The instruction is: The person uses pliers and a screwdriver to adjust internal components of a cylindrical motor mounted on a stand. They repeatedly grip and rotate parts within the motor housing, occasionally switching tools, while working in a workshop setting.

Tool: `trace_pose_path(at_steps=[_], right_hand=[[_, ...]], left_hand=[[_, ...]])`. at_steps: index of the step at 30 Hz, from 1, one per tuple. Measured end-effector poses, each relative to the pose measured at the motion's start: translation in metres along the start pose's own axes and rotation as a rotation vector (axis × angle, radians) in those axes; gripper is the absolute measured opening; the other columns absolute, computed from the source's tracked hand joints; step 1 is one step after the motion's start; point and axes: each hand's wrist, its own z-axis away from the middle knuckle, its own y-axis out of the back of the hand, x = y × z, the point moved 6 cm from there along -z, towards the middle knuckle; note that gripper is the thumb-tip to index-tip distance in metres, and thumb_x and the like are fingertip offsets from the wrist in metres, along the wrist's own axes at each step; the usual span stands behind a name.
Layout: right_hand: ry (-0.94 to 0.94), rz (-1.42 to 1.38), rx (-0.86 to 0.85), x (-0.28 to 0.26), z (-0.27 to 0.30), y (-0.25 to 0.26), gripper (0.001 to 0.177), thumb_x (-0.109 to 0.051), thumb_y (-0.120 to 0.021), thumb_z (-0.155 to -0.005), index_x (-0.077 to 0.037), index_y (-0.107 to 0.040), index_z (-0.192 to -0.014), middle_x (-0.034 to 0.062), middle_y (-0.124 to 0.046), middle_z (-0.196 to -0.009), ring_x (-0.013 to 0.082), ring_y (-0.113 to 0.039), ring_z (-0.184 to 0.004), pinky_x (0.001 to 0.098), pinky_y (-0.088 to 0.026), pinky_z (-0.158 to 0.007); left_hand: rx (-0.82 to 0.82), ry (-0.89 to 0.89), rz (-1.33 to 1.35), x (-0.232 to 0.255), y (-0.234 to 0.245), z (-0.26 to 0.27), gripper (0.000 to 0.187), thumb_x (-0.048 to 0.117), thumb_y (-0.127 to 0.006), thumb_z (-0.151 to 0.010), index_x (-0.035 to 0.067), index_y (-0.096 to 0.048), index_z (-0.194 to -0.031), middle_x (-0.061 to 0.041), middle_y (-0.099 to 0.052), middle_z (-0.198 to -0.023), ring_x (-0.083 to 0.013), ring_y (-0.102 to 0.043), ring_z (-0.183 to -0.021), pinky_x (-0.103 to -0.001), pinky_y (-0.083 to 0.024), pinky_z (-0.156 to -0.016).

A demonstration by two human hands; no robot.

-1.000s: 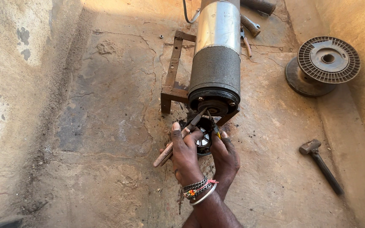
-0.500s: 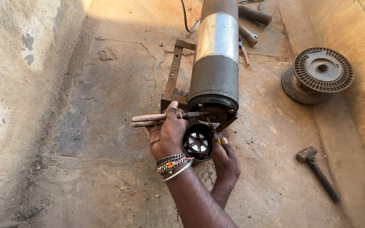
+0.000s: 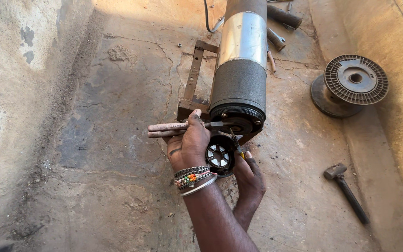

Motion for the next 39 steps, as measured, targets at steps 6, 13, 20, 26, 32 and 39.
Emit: trace_pose_path(at_steps=[6,13,20,26,32,39], right_hand=[[0.078,-0.042,0.198,0.005,-0.016,-0.002,0.038,-0.035,-0.049,-0.11,-0.001,-0.036,-0.122,0.023,-0.06,-0.105,0.0448,-0.073,-0.07,0.0605,-0.061,-0.075],[-0.037,-0.093,0.173,-0.012,-0.009,-0.015,0.047,-0.043,-0.038,-0.102,-0.002,-0.032,-0.123,0.0303,-0.062,-0.101,0.0483,-0.07,-0.072,0.0589,-0.06,-0.071],[0.132,-0.007,0.408,0.008,-0.034,0.013,0.043,-0.03,-0.059,-0.104,0.001,-0.043,-0.13,0.0164,-0.061,-0.112,0.0269,-0.07,-0.087,0.0437,-0.067,-0.076],[0.161,0.138,0.438,0.021,-0.023,0.044,0.045,-0.028,-0.067,-0.1,-0.007,-0.041,-0.131,0.009,-0.056,-0.105,0.0192,-0.064,-0.09,0.0344,-0.063,-0.078],[0.134,0.288,0.285,0.007,0.007,0.06,0.049,-0.031,-0.064,-0.095,-0.011,-0.035,-0.129,0.0063,-0.047,-0.101,0.0209,-0.056,-0.079,0.0477,-0.062,-0.063],[-0.013,0.048,0.388,0.01,-0.018,0.026,0.038,-0.022,-0.06,-0.097,-0.007,-0.044,-0.128,0.0146,-0.059,-0.114,0.0257,-0.07,-0.096,0.0459,-0.063,-0.078]], left_hand=[[-0.049,0.065,-0.045,0.001,0.004,-0.001,0.034,0.024,-0.036,-0.109,-0.007,-0.05,-0.115,-0.025,-0.064,-0.09,-0.0338,-0.068,-0.084,-0.046,-0.052,-0.076],[-0.042,0.021,-0.033,0.006,0.003,-0.004,0.035,0.024,-0.034,-0.11,-0.007,-0.048,-0.118,-0.023,-0.064,-0.091,-0.0308,-0.069,-0.086,-0.044,-0.054,-0.076],[-0.053,0.011,-0.036,0.001,0.001,0.002,0.036,0.024,-0.033,-0.11,-0.007,-0.047,-0.121,-0.021,-0.064,-0.092,-0.0278,-0.07,-0.088,-0.042,-0.056,-0.077],[-0.06,0.034,-0.041,-0.002,0.001,-0.001,0.035,0.025,-0.032,-0.109,-0.004,-0.048,-0.12,-0.019,-0.065,-0.089,-0.0278,-0.072,-0.085,-0.042,-0.057,-0.076],[-0.053,0.054,-0.058,-0.005,0.005,0.002,0.032,0.025,-0.036,-0.107,-0.002,-0.051,-0.116,-0.019,-0.067,-0.09,-0.0287,-0.072,-0.084,-0.043,-0.056,-0.076],[-0.033,0.053,-0.072,-0.005,0.014,-0.005,0.03,0.024,-0.04,-0.104,0.0,-0.054,-0.117,-0.018,-0.067,-0.095,-0.0286,-0.072,-0.088,-0.043,-0.056,-0.079]])
